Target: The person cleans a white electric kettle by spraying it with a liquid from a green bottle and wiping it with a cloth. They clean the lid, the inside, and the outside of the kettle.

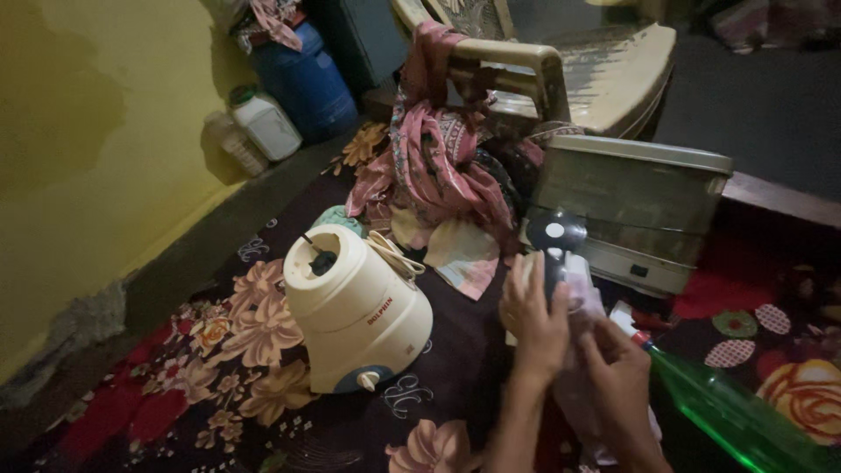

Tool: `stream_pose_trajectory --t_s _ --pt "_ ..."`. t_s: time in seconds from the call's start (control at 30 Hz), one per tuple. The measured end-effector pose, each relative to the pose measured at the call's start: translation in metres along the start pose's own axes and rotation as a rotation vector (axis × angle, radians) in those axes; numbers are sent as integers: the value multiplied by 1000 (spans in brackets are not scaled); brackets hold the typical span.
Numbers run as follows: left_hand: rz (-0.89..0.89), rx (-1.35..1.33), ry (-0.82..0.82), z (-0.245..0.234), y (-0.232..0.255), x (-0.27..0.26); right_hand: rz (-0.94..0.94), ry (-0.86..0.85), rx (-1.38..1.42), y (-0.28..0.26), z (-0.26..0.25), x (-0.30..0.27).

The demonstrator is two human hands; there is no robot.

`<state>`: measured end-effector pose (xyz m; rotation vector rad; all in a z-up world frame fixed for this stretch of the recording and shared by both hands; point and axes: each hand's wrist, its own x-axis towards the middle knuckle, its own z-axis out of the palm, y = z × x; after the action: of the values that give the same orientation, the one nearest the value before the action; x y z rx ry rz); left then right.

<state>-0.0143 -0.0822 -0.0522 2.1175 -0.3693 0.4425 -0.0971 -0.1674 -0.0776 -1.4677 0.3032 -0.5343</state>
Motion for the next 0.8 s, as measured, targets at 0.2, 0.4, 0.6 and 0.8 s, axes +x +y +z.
stream_pose_trajectory --t_s 0.2,0.4,0.6,0.8 --pt "80 -144 82 12 -4 -11 16 92 -168 31 -10 -15" --pt "-48 -419 -63 9 2 -8 8 123 -207 11 -7 -24" --pt "-144 -440 -214 2 17 -20 -207 67 -238 -73 20 23" --pt "-87 -548 -142 14 -11 -1 -5 16 -127 -72 24 -6"
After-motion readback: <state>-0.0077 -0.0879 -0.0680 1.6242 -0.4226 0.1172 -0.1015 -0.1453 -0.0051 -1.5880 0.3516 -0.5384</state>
